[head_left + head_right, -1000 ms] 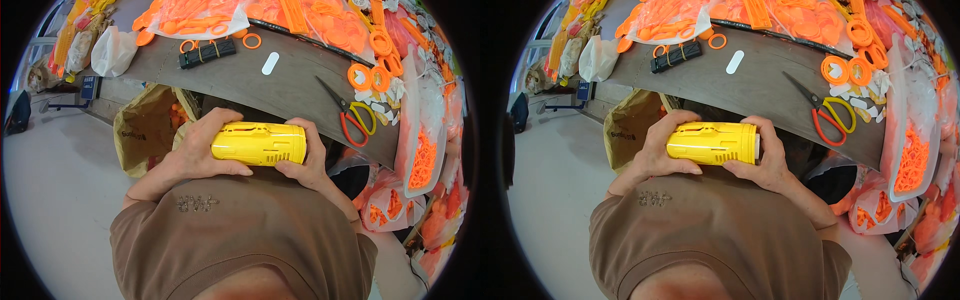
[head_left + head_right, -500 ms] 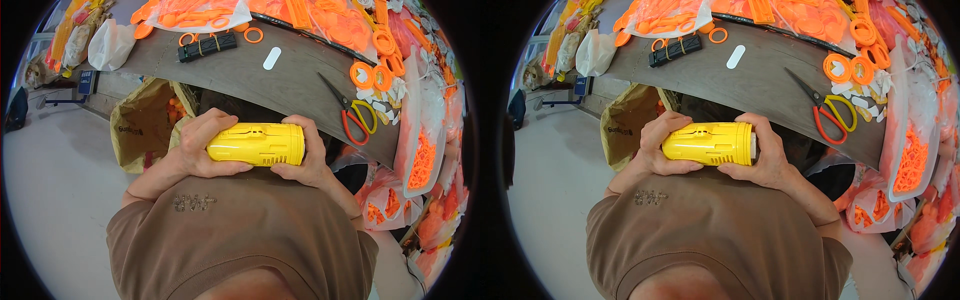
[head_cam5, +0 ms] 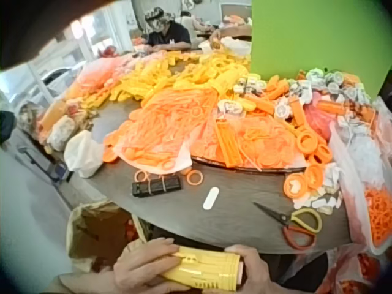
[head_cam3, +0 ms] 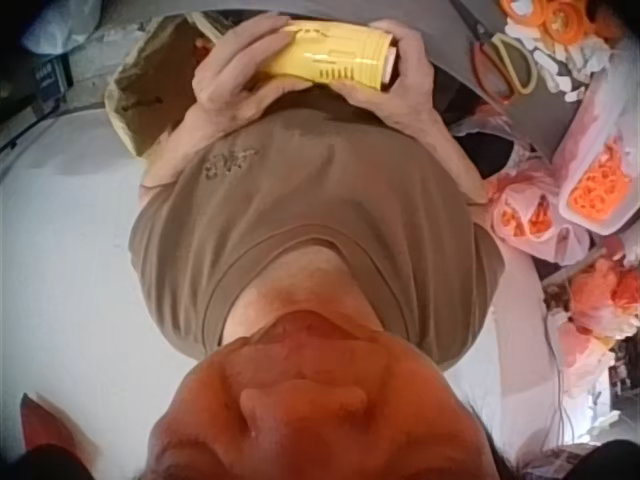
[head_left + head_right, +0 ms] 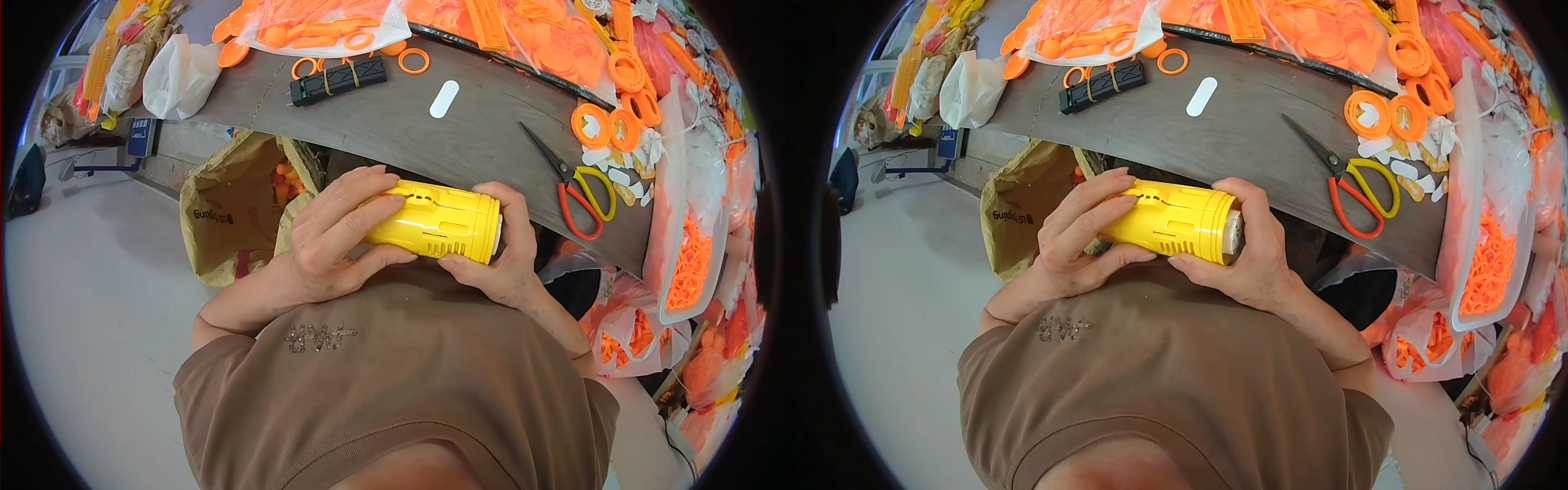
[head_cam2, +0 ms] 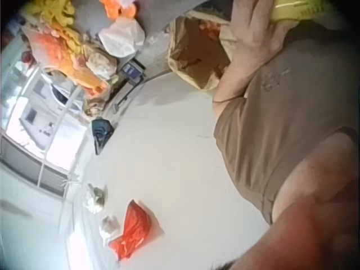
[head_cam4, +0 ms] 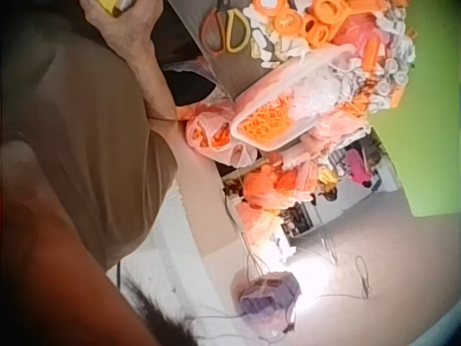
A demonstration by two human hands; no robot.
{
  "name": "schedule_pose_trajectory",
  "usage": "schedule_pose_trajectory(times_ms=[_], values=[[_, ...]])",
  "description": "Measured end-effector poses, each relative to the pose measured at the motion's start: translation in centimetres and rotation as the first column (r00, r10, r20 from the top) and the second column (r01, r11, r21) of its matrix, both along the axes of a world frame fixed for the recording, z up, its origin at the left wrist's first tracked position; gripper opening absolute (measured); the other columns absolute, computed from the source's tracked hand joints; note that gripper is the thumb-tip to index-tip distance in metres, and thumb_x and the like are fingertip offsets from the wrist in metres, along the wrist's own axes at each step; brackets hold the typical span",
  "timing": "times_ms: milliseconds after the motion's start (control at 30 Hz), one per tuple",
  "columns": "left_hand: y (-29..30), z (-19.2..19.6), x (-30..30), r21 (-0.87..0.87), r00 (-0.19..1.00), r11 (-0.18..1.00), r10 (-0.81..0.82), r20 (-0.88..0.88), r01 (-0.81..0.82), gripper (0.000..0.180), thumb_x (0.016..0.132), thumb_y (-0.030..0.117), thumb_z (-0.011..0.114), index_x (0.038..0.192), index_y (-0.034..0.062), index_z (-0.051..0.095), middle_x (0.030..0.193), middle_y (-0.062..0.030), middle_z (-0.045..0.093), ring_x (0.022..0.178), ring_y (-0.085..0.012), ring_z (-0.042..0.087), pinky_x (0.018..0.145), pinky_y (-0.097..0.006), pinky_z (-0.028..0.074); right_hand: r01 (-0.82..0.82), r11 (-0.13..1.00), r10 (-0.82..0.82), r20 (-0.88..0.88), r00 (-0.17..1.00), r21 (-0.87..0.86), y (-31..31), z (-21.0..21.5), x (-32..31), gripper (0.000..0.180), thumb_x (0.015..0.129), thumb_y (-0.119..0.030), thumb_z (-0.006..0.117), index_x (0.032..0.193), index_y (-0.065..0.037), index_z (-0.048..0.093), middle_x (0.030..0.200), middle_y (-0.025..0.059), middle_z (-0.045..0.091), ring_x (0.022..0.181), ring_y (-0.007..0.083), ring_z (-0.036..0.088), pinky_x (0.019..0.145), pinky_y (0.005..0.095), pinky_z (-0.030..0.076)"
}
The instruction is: Assembling components of a yellow toy gun at a cluttered workbench.
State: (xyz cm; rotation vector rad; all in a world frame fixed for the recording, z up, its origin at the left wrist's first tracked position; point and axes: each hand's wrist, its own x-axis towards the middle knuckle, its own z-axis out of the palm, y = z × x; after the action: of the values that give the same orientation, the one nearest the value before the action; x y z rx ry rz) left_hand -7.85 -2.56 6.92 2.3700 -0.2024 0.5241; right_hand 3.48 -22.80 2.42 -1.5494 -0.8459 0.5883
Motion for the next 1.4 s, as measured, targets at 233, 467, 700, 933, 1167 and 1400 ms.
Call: schedule_pose_trajectory(times_ms=[233, 467, 700, 933, 1167, 1400], values=[[0.2, -0.3, 0.8, -0.146, 0.999, 0.989, 0.002, -0.049, -0.009, 0.052, 0.054, 0.007, 0.084, 0.095, -0.0032, 0.054, 0.104, -0.0187, 0.054, 0.094, -0.0332, 0.056, 0.079, -0.038, 0.048, 0.019, 1.000, -0.018, 0.148, 0.989, -0.011, 0.5, 0.1, -0.1, 0.072, 0.066, -0.015, 0.081, 0.121, 0.000, 0.037, 0.104, 0.0098, 0.053, 0.093, 0.0145, 0.055, 0.081, 0.0273, 0.045], [1.4, 0.0, 1.6, -0.219, 0.981, 0.964, -0.172, -0.089, 0.149, 0.056, 0.054, 0.009, 0.085, 0.094, -0.0004, 0.047, 0.105, -0.0169, 0.049, 0.096, -0.0290, 0.052, 0.079, -0.034, 0.045, -0.026, 0.999, 0.021, 0.193, 0.981, 0.026, 0.5, -0.1, 0.4, 0.077, 0.064, -0.021, 0.084, 0.121, 0.001, 0.037, 0.104, 0.0101, 0.052, 0.093, 0.0153, 0.054, 0.081, 0.0281, 0.044], [1.7, -2.3, 1.5, -0.260, 0.995, 0.966, 0.027, 0.099, 0.000, 0.069, 0.072, 0.051, 0.072, 0.104, -0.0074, 0.054, 0.101, -0.0215, 0.056, 0.087, -0.0281, 0.058, 0.071, -0.032, 0.048, -0.039, 0.983, 0.009, 0.161, 0.987, 0.182, 0.5, 0.1, 0.4, 0.082, 0.065, -0.022, 0.083, 0.125, 0.002, 0.033, 0.112, 0.0129, 0.045, 0.100, 0.0185, 0.050, 0.087, 0.0307, 0.042], [0.7, -1.9, 2.1, -0.377, 0.979, 0.921, 0.154, 0.131, -0.094, 0.056, 0.070, 0.044, 0.076, 0.087, -0.0059, 0.059, 0.081, -0.0183, 0.060, 0.070, -0.0232, 0.059, 0.059, -0.029, 0.047, -0.056, 0.976, 0.011, 0.211, 0.977, 0.211, 0.7, 0.2, 0.5, 0.083, 0.065, -0.021, 0.082, 0.126, 0.001, 0.031, 0.112, 0.0143, 0.045, 0.100, 0.0202, 0.051, 0.086, 0.0321, 0.043], [1.5, -0.6, 2.6, -0.264, 0.973, 0.964, 0.028, 0.230, 0.035, 0.063, 0.062, 0.043, 0.081, 0.095, -0.0046, 0.057, 0.086, -0.0181, 0.060, 0.069, -0.0235, 0.059, 0.059, -0.030, 0.047, -0.118, 0.956, 0.019, 0.346, 0.938, 0.268, 1.2, 1.0, 1.6, 0.087, 0.061, -0.023, 0.085, 0.125, 0.001, 0.031, 0.114, 0.0184, 0.046, 0.101, 0.0267, 0.052, 0.086, 0.0370, 0.044], [1.7, 2.6, 3.4, 0.124, 0.970, 0.962, -0.238, -0.054, 0.243, 0.058, 0.054, 0.024, 0.078, 0.100, -0.0030, 0.056, 0.085, -0.0138, 0.060, 0.066, -0.0266, 0.059, 0.057, -0.033, 0.048, -0.189, 0.935, -0.029, 0.597, 0.802, 0.299, 2.0, 3.2, 1.4, 0.082, 0.058, -0.023, 0.086, 0.120, 0.004, 0.038, 0.106, 0.0222, 0.052, 0.092, 0.0345, 0.058, 0.076, 0.0403, 0.050]])
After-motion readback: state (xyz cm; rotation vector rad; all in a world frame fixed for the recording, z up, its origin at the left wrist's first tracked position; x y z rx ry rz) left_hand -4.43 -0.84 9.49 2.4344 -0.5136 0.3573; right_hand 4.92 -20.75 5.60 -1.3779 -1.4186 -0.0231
